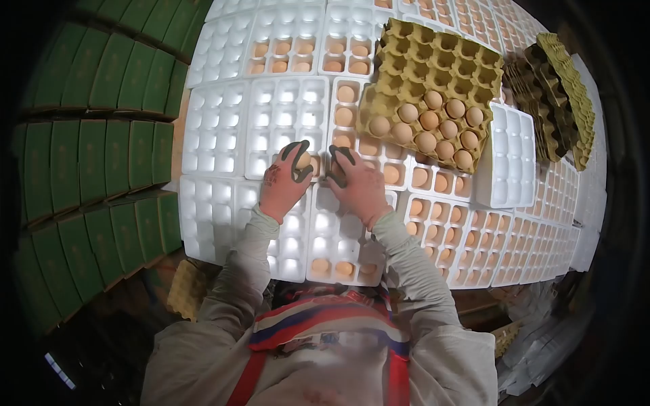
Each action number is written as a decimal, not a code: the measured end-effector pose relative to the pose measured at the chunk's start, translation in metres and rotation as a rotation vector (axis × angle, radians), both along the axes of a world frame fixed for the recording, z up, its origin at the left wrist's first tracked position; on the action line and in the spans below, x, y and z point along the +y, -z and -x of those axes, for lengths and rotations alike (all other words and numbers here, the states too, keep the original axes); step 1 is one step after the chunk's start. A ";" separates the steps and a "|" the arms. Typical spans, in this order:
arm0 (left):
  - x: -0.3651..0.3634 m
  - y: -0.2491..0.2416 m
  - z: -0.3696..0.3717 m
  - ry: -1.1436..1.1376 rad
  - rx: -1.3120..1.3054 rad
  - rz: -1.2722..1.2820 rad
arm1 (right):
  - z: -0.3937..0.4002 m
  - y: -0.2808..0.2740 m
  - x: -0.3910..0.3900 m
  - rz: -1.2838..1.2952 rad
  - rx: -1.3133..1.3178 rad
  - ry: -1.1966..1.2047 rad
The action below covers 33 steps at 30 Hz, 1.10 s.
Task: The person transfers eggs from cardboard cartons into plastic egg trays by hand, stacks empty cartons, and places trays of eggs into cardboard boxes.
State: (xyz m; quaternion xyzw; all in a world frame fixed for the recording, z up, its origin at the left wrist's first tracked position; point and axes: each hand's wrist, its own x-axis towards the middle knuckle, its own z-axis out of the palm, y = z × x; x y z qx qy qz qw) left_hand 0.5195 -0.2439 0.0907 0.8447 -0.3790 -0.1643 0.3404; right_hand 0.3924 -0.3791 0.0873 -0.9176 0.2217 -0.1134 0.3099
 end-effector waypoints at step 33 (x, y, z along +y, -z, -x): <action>-0.140 0.009 -0.022 0.154 0.659 0.467 | 0.071 -0.065 -0.223 -1.055 -0.579 0.225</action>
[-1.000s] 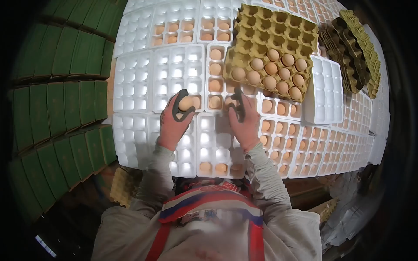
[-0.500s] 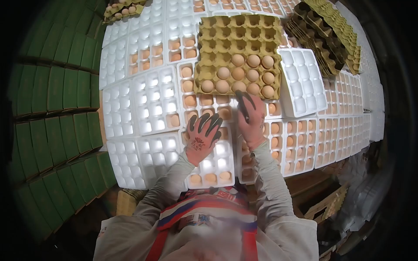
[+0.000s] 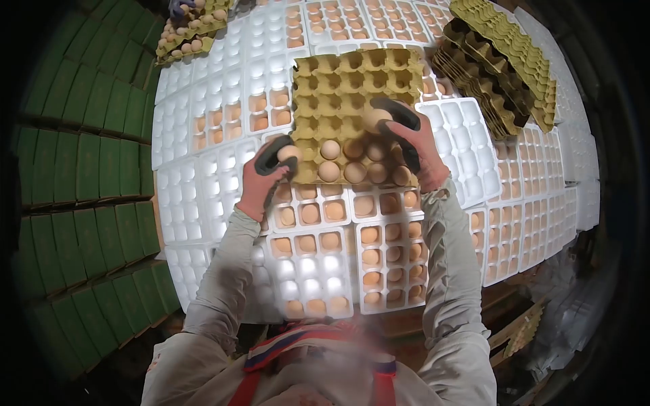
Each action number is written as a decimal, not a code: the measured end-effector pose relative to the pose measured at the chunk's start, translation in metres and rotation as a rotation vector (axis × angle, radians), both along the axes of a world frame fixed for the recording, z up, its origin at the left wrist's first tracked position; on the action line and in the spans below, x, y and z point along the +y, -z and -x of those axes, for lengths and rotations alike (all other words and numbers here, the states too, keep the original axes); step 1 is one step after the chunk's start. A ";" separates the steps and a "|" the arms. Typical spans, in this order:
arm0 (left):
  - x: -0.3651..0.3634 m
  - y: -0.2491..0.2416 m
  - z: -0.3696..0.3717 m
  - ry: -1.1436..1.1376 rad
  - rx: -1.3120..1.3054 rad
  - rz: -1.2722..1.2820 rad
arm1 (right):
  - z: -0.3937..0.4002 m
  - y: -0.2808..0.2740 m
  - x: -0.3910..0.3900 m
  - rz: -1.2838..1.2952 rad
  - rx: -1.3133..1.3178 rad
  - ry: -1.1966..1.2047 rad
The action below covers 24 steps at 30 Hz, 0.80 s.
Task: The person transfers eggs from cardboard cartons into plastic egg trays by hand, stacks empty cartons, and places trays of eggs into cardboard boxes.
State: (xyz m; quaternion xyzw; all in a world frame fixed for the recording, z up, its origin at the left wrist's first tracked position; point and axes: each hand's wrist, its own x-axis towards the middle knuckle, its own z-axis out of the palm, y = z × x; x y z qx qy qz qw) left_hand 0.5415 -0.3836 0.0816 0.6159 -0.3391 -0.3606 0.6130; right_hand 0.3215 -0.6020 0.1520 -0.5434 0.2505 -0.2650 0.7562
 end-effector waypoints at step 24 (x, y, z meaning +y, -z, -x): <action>-0.052 -0.041 0.015 0.521 -1.224 -0.334 | -0.044 0.040 0.029 1.257 0.868 -0.276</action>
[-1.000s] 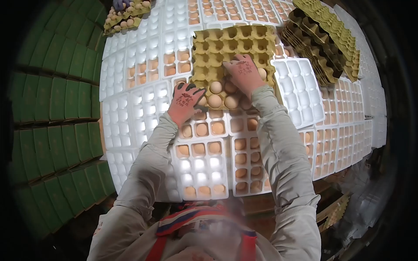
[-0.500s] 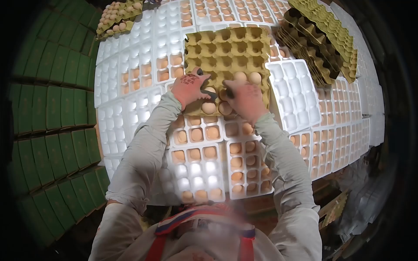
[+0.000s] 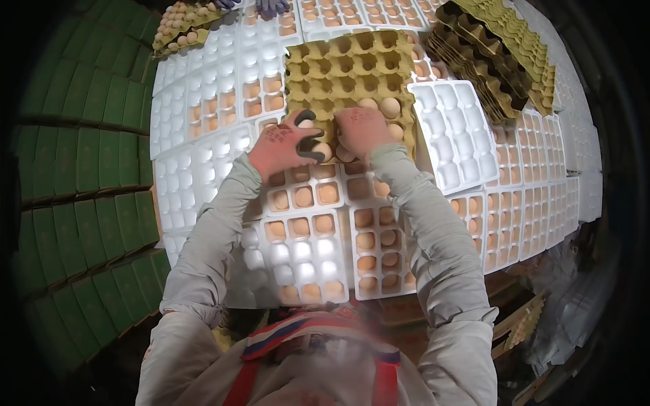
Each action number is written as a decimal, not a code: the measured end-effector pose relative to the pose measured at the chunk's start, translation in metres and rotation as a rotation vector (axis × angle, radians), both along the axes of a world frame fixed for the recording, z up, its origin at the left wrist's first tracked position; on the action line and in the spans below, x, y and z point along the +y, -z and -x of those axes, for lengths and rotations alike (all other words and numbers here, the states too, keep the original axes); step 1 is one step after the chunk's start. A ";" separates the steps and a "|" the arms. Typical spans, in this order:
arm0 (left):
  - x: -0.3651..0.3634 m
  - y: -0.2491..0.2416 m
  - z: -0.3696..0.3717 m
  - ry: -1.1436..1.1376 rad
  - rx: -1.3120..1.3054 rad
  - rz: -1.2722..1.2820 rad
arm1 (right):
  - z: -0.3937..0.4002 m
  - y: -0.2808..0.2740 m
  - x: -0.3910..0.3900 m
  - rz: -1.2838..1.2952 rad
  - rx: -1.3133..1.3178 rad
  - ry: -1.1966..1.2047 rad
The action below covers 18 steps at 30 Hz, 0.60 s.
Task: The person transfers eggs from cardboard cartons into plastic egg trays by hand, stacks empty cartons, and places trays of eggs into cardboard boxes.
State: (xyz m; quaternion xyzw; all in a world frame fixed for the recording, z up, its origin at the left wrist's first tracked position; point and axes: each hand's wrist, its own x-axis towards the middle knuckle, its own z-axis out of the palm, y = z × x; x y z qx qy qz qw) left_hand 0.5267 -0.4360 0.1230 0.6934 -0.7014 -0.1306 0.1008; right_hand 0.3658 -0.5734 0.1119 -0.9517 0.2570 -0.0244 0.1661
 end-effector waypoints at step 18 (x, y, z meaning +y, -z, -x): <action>0.231 -0.004 0.057 -1.086 1.411 0.150 | 0.037 -0.011 0.024 0.280 0.048 -0.206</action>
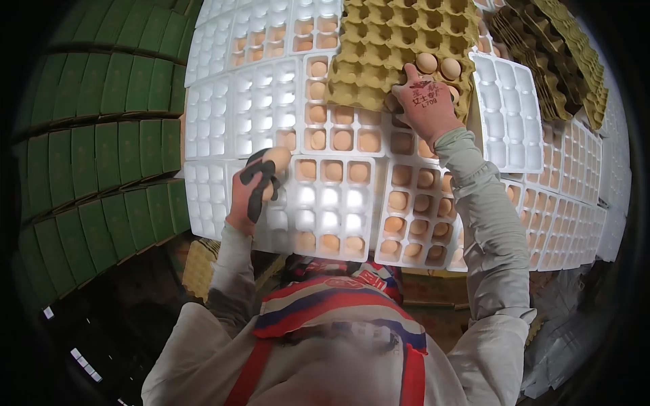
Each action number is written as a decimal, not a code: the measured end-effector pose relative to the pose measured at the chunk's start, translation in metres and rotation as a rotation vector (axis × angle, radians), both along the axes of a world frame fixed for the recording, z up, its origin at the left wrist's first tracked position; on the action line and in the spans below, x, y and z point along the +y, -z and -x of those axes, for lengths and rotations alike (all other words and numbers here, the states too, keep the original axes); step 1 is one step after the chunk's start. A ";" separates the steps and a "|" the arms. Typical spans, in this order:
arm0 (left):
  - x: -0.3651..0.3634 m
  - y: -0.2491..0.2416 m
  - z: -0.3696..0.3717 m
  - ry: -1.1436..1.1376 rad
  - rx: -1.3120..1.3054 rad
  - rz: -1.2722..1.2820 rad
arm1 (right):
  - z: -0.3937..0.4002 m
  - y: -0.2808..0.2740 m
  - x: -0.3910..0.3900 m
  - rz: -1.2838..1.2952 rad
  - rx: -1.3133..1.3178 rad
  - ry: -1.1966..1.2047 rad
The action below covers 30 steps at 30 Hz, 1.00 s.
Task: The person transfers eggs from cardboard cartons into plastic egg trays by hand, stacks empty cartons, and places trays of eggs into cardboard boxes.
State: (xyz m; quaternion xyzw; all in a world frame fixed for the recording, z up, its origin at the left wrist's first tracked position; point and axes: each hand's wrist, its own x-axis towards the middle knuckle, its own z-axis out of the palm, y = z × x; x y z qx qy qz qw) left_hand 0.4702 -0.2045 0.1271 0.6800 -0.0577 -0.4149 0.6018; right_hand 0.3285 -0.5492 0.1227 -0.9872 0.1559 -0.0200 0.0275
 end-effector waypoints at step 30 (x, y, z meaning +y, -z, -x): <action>0.062 0.060 0.078 0.462 -0.752 -0.156 | 0.122 0.030 0.267 -0.773 -0.519 0.756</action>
